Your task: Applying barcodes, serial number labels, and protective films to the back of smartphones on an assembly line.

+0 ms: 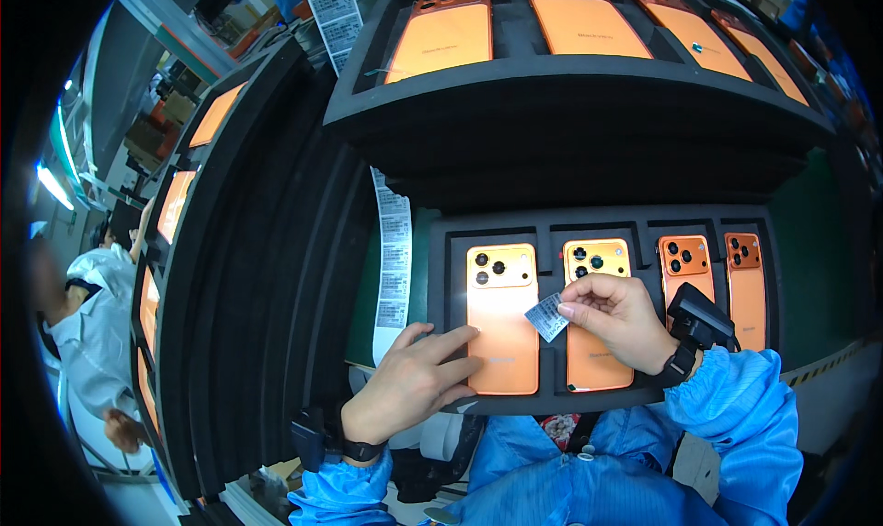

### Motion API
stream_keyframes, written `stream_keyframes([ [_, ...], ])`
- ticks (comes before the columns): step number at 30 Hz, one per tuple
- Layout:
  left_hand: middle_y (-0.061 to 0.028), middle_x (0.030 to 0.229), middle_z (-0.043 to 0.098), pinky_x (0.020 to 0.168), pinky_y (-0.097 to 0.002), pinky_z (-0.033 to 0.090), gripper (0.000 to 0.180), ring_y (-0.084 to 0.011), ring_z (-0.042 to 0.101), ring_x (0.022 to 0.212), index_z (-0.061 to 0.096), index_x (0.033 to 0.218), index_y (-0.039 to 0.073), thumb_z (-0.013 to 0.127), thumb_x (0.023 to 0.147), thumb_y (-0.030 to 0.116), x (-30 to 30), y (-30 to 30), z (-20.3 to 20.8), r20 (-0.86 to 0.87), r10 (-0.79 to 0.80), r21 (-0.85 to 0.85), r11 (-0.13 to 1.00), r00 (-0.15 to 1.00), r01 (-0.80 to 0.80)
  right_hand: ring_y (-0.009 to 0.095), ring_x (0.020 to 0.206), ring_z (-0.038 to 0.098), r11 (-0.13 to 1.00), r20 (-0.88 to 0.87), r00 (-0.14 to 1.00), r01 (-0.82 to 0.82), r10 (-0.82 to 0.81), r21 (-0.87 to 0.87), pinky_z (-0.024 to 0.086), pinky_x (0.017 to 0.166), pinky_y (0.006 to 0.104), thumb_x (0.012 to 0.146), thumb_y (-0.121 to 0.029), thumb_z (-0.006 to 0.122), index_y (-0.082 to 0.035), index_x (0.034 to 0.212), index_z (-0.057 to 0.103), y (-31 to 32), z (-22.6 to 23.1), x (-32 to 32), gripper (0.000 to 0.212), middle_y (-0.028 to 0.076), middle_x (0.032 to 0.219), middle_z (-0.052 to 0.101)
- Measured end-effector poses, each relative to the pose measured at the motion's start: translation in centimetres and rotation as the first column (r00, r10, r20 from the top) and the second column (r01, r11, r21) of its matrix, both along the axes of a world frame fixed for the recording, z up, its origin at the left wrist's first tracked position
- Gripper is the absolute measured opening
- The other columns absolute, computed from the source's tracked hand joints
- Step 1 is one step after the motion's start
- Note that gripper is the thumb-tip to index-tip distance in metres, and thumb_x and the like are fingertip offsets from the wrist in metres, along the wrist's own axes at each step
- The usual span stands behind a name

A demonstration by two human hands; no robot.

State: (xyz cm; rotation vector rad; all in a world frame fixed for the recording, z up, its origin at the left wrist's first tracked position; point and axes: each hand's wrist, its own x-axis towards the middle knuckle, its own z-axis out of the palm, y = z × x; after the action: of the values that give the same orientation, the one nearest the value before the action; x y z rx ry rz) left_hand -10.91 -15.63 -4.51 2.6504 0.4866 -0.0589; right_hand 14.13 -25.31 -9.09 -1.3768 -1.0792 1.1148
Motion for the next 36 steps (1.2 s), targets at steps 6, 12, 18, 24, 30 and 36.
stream_keyframes([
  [6, -0.0102, 0.122, 0.059, 0.094, -0.0398, 0.041, 0.029, -0.0235, 0.062, 0.096, 0.065, 0.104, 0.008, 0.07, 0.078, 0.021, -0.1, -0.2, -0.5, 0.065, -0.04, 0.091, 0.995, 0.997, 0.034, 0.005, 0.074, 0.059, 1.0, -0.045, 0.999, 0.002, -0.002, -0.02, 0.049, 0.068, 0.0202, 0.088, -0.009, 0.064, 0.003, 0.096, 0.066, 0.0, 0.0, 0.0, 0.014, 0.003, 0.083, 0.066],
  [12, -0.0082, 0.119, 0.063, 0.094, -0.0403, 0.042, 0.031, -0.0234, 0.061, 0.102, 0.068, 0.106, 0.008, 0.07, 0.079, 0.022, -0.5, 0.2, -0.9, 0.072, -0.061, 0.098, 0.994, 0.996, 0.054, 0.005, 0.075, 0.06, 0.999, -0.064, 0.998, 0.001, -0.003, -0.035, 0.05, 0.069, 0.0197, 0.089, -0.008, 0.064, 0.002, 0.095, 0.066, 0.0, 0.1, -0.1, 0.012, 0.003, 0.083, 0.066],
  [18, -0.0027, 0.12, 0.064, 0.094, -0.0414, 0.041, 0.035, -0.0252, 0.058, 0.113, 0.071, 0.105, 0.013, 0.075, 0.073, 0.025, -0.6, 0.2, -1.2, 0.066, -0.073, 0.132, 0.989, 0.995, 0.063, 0.004, 0.074, 0.059, 0.999, -0.103, 0.995, 0.013, -0.016, -0.03, 0.049, 0.068, 0.019, 0.089, -0.007, 0.064, 0.002, 0.095, 0.066, -0.1, 0.1, -0.1, 0.011, 0.002, 0.083, 0.066],
  [24, -0.0028, 0.121, 0.064, 0.102, -0.0459, 0.039, 0.035, -0.0245, 0.053, 0.121, 0.071, 0.106, 0.016, 0.076, 0.072, 0.023, -0.5, 0.3, -1.4, 0.057, -0.085, 0.098, 0.992, 0.995, 0.079, 0.003, 0.072, 0.058, 1.0, -0.084, 0.996, 0.014, -0.015, -0.016, 0.048, 0.066, 0.0187, 0.088, -0.008, 0.065, 0.002, 0.095, 0.066, -0.2, 0.0, 0.0, 0.012, 0.002, 0.081, 0.065],
  [30, -0.0031, 0.12, 0.064, 0.105, -0.0482, 0.036, 0.033, -0.0242, 0.055, 0.12, 0.072, 0.104, 0.016, 0.076, 0.072, 0.02, -0.5, 0.6, -1.4, 0.054, -0.08, 0.055, 0.995, 0.995, 0.077, 0.005, 0.07, 0.057, 0.998, -0.079, 0.997, 0.021, -0.026, -0.06, 0.047, 0.065, 0.0189, 0.088, -0.01, 0.066, 0.001, 0.096, 0.067, -0.2, 0.3, -0.1, 0.014, 0.003, 0.08, 0.066],
  [36, -0.0041, 0.118, 0.065, 0.104, -0.048, 0.038, 0.032, -0.024, 0.057, 0.117, 0.072, 0.103, 0.015, 0.076, 0.072, 0.018, -0.3, 0.9, -1.3, 0.055, -0.104, 0.054, 0.993, 0.993, 0.101, 0.006, 0.068, 0.056, 0.997, -0.074, 0.997, 0.018, -0.023, -0.075, 0.046, 0.063, 0.0196, 0.087, -0.011, 0.066, 0.0, 0.096, 0.068, -0.2, 0.5, 0.1, 0.014, 0.004, 0.079, 0.066],
])
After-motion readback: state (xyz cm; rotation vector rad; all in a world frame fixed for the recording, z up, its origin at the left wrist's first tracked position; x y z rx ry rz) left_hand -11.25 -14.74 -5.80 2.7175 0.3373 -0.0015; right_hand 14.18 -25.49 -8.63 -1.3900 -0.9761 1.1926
